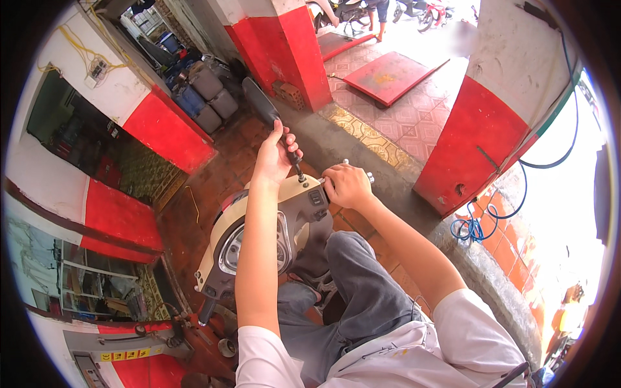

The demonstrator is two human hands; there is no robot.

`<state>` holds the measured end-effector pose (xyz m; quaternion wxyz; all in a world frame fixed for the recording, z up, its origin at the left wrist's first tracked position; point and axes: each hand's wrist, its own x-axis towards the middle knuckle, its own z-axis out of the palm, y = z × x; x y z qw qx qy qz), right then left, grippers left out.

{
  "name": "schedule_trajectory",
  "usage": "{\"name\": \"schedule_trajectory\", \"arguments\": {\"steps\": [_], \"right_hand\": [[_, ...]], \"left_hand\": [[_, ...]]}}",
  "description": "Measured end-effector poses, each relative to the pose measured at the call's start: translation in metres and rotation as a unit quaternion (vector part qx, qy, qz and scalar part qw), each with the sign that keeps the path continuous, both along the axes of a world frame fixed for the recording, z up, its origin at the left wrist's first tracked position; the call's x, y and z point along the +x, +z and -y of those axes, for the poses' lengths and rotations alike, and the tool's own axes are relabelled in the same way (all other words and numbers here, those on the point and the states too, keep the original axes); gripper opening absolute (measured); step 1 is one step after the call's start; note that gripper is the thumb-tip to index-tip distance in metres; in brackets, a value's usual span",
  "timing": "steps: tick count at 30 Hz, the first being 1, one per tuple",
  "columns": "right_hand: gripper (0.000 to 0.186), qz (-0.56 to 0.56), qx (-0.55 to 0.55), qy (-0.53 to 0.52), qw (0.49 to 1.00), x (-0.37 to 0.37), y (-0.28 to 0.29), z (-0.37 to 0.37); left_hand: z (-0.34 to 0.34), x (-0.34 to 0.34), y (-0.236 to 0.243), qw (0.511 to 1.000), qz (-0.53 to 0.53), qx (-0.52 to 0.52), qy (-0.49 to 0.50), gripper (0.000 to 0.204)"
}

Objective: The person uses a wrench to tighten or loosen components on the handlebar assembly of a scooter and then installs a rearview mirror by hand.

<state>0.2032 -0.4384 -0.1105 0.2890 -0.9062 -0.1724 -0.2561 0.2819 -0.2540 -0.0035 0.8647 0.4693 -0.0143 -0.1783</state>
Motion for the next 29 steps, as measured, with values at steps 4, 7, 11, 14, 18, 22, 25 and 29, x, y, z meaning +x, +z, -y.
{"name": "schedule_trajectory", "arguments": {"steps": [4, 7, 11, 14, 18, 22, 25, 29], "right_hand": [[0.024, -0.031, -0.01, 0.0, 0.999, -0.003, 0.005, 0.002], [0.024, -0.056, 0.032, 0.013, 0.998, -0.004, 0.013, 0.0], [0.028, -0.024, 0.261, 0.107, 0.959, -0.001, 0.038, -0.011], [0.035, -0.089, 0.292, 0.109, 0.946, -0.004, 0.053, -0.039], [0.025, -0.099, 0.291, 0.051, 0.95, 0.0, 0.045, -0.051], [0.022, -0.147, 0.374, 0.057, 0.914, 0.005, 0.032, -0.05], [0.025, -0.189, 0.419, 0.107, 0.882, 0.004, 0.031, -0.05], [0.032, -0.192, 0.434, 0.124, 0.871, 0.006, 0.026, -0.049]], "left_hand": [[-0.003, -0.002, -0.006, 0.998, 0.048, -0.039, -0.019, 0.029], [-0.009, -0.003, -0.013, 0.994, 0.057, -0.097, -0.019, 0.026], [-0.01, -0.011, -0.011, 0.991, 0.056, -0.092, 0.082, 0.021], [-0.012, -0.024, -0.006, 0.988, 0.058, -0.062, 0.131, 0.022], [-0.017, -0.044, -0.001, 0.98, 0.076, -0.036, 0.18, 0.023], [-0.024, -0.071, -0.002, 0.972, 0.158, 0.04, 0.168, 0.028], [-0.036, -0.096, -0.012, 0.939, 0.256, 0.164, 0.158, 0.029], [-0.047, -0.095, -0.008, 0.896, 0.342, 0.273, 0.079, 0.03]]}}
